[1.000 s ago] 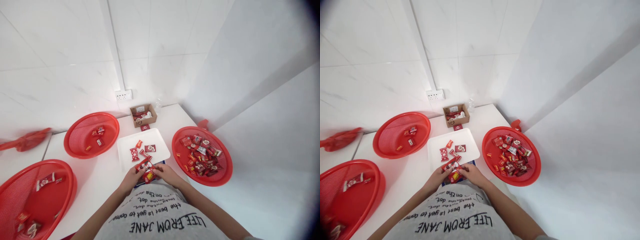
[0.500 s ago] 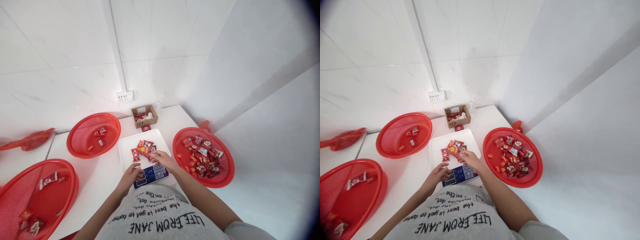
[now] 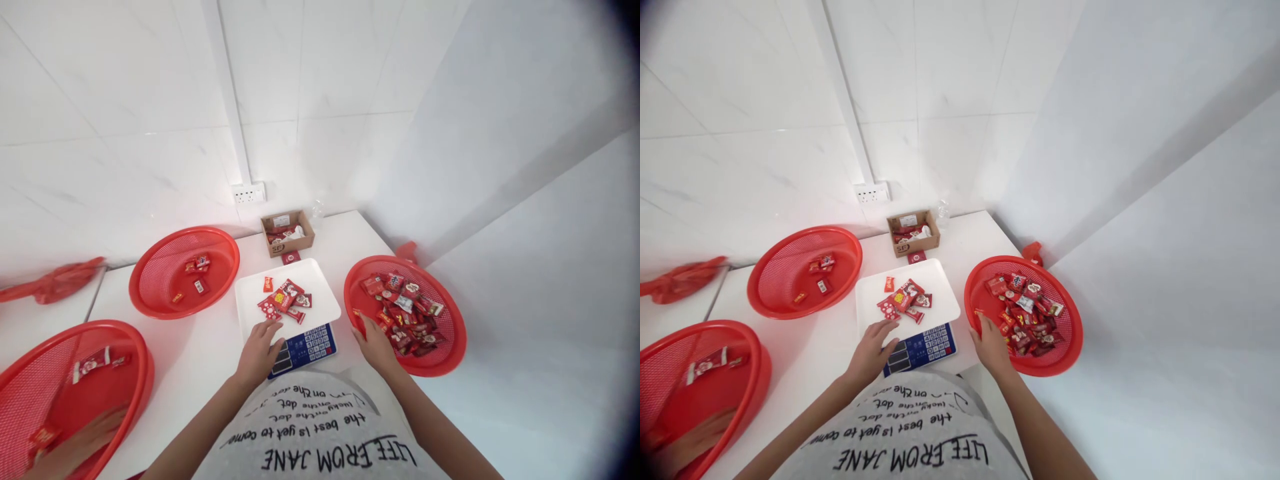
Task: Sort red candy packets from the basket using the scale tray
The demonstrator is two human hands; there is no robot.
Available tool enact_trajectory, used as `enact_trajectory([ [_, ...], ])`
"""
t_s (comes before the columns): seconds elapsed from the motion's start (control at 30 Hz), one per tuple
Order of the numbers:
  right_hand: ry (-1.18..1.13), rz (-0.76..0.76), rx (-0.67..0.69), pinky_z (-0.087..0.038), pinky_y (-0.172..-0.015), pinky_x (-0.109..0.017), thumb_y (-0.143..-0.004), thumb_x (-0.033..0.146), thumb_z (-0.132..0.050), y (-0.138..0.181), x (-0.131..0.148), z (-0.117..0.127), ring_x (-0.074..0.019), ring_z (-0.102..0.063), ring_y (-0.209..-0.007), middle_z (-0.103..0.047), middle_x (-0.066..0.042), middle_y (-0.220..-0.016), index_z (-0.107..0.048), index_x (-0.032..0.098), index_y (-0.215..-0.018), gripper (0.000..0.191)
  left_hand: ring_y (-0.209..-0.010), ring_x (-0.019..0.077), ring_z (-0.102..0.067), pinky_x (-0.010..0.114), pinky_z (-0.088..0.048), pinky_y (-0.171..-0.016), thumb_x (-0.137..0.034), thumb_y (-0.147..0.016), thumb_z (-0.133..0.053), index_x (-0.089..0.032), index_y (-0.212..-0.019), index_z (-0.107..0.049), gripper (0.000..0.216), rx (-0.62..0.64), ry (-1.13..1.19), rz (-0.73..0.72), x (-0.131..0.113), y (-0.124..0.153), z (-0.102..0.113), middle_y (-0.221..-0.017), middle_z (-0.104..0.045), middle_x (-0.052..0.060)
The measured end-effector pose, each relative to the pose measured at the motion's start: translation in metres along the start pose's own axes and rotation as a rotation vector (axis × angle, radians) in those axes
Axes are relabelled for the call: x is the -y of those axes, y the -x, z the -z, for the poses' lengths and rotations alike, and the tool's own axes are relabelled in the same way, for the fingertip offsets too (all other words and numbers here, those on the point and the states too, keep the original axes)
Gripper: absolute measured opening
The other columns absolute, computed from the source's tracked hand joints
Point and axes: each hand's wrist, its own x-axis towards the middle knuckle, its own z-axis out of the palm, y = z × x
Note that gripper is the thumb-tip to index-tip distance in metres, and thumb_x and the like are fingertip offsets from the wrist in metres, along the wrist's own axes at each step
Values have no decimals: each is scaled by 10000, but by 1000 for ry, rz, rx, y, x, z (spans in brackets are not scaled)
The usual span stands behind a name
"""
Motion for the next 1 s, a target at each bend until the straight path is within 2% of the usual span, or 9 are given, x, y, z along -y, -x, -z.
enact_trajectory([
  [0.1,56,-85,98,-369,-941,-358,-878,421,-298,5,-1,-7,-240,-469,-1178,-476,-146,-1310,-329,126,-1346,554,-1325,274,-236,477,-266,-1050,-349,-823,-483,-251,-1296,-429,485,49,-164,-126,-3,-13,-11,-1433,-327,69],
  [0.17,90,-126,132,-402,-886,-363,-885,444,-268,6,2,-9,-253,-511,-1131,-490,-145,-1299,-306,142,-1360,564,-1361,307,-108,521,-203,-1062,-374,-811,-506,-270,-1337,-377,552,105,-244,-136,-5,-22,-19,-1492,-193,59],
  [0.23,106,-130,137,-415,-853,-361,-888,445,-256,6,4,-9,-261,-533,-1103,-502,-143,-1289,-297,150,-1364,561,-1366,324,-57,550,-147,-1063,-395,-802,-521,-296,-1351,-356,582,185,-300,-118,-5,-28,-24,-1507,-136,52],
  [0.33,123,-110,120,-418,-831,-359,-889,434,-259,6,5,-8,-272,-558,-1065,-541,-148,-1244,-307,147,-1357,551,-1365,328,-65,563,-105,-1062,-408,-796,-533,-316,-1358,-341,601,279,-348,-89,-5,-29,-27,-1506,-135,60],
  [0.4,130,-111,112,-419,-817,-359,-890,431,-254,7,5,-7,-273,-574,-1038,-572,-152,-1199,-311,150,-1354,545,-1366,320,-65,557,-106,-1064,-405,-803,-524,-318,-1361,-335,596,289,-360,-98,-4,-27,-27,-1505,-136,59],
  [0.57,158,-106,98,-420,-803,-359,-894,420,-243,7,7,-7,-268,-582,-1022,-571,-161,-1194,-332,149,-1341,530,-1371,298,-43,538,-117,-1069,-430,-836,-459,-279,-1385,-291,594,173,-329,-101,2,-29,-25,-1503,-148,72],
  [0.73,183,-109,101,-423,-782,-352,-891,410,-259,6,8,-7,-269,-601,-975,-573,-165,-1190,-331,137,-1342,532,-1370,302,-50,531,-137,-1060,-470,-851,-402,-211,-1390,-274,611,28,-256,42,11,-68,-20,-1500,-123,133],
  [0.9,186,-118,113,-415,-801,-338,-894,410,-255,8,12,-3,-254,-584,-1017,-562,-164,-1206,-320,139,-1345,530,-1359,327,-105,519,-150,-1056,-485,-847,-394,-166,-1381,-288,631,42,-256,185,17,-107,-19,-1484,-158,173],
  [1.0,195,-124,125,-404,-826,-320,-902,405,-235,9,15,0,-232,-566,-1051,-543,-156,-1234,-302,143,-1355,528,-1354,304,-152,489,-174,-1061,-509,-845,-382,-192,-1366,-315,613,58,-272,151,15,-112,-24,-1477,-206,142],
])
